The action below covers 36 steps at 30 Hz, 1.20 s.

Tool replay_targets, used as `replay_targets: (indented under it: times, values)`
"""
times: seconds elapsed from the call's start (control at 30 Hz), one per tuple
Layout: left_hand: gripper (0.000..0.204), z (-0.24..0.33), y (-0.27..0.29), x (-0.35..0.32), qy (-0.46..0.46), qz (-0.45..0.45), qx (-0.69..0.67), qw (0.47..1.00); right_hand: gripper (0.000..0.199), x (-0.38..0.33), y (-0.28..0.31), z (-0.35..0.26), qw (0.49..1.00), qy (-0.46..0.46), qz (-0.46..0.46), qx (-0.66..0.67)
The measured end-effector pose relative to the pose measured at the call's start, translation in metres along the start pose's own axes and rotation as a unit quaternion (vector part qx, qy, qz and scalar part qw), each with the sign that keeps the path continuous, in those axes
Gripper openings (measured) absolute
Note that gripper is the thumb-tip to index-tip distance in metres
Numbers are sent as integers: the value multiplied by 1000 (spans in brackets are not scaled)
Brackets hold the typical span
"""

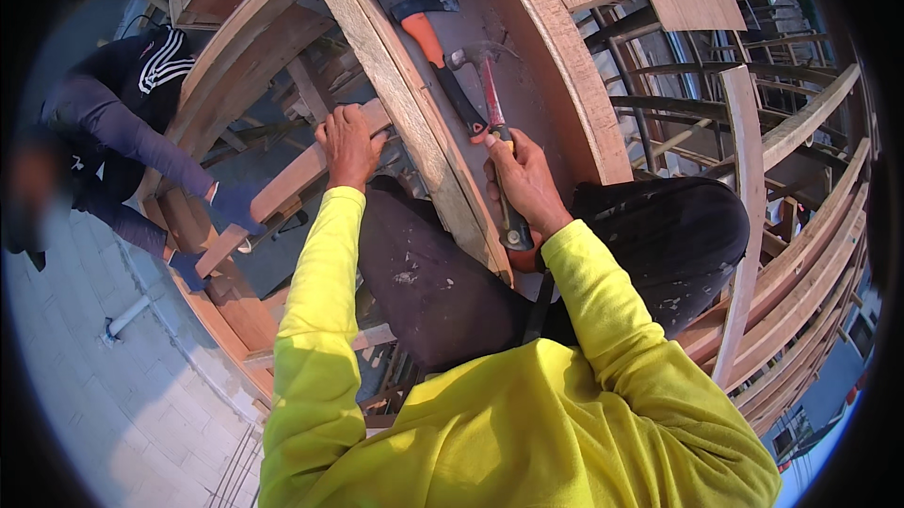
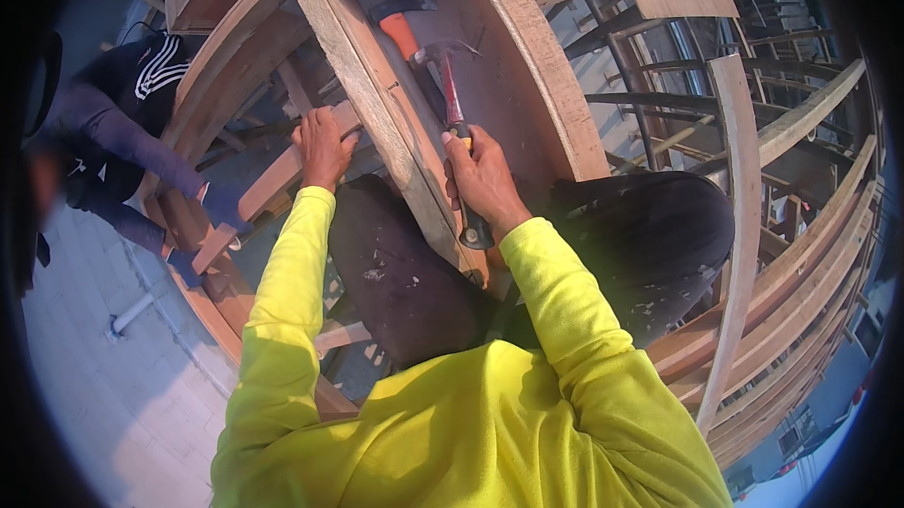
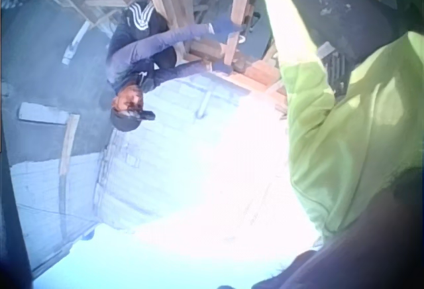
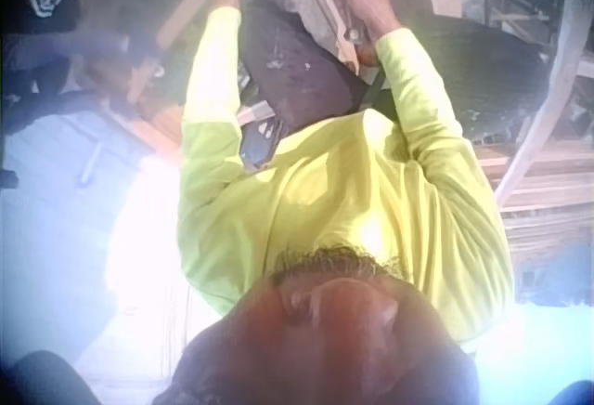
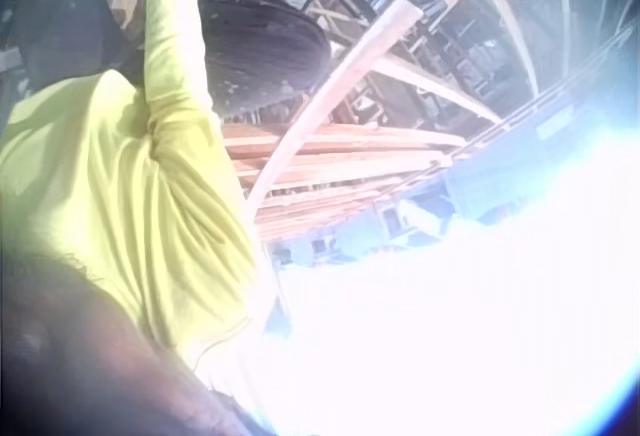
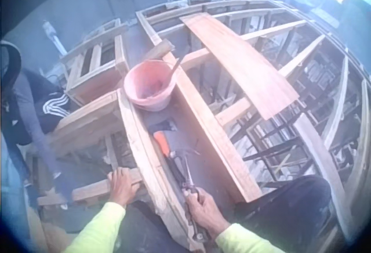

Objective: The person assembles a curved wooden frame by positioning planks and driving nails with a hammer. They repeatedly pick nails from a bucket, align wood pieces, and hammer them into place while another worker assists nearby.

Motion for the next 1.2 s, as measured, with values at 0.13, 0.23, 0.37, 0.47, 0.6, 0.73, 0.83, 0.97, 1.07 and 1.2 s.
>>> replay_targets:
  times: [0.13,0.23,0.37,0.47,0.6,0.73,0.83,0.97,1.07,1.2]
  values:
    - [64,-6,2,-20,18,-31,2,999,27,10,83,-105,918,222,230,237]
    - [66,2,5,-8,12,-23,3,1000,25,20,60,-45,881,181,212,383]
    - [68,1,-3,-20,10,-32,7,999,23,7,-19,33,999,-16,-9,-43]
    - [66,0,1,-21,11,-18,-1,1000,26,16,47,-46,983,88,132,92]
    - [62,-3,-1,-22,12,-27,-4,1000,30,18,123,-138,819,323,315,354]
    - [65,9,-4,-23,13,-51,2,999,25,10,7,33,988,61,141,17]
    - [64,1,-1,-9,34,-55,2,998,26,36,15,5,997,-4,56,-46]
    - [62,-3,3,-16,23,-35,-2,999,24,22,70,-92,923,192,200,267]
    - [62,6,1,-9,9,-26,5,1000,23,24,72,-60,857,193,241,414]
    - [62,-1,-5,-9,4,-20,-12,1000,22,-2,-19,53,990,-134,-34,8]
Point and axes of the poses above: each hand's wrist, its own x-axis towards the middle knuckle, its own y-axis out of the back of the hand, z = x × y, the point moved 7 cm from there along x, towards the middle knuckle, and after that the axes turned 13 degrees about z, right-handed, at the moved point
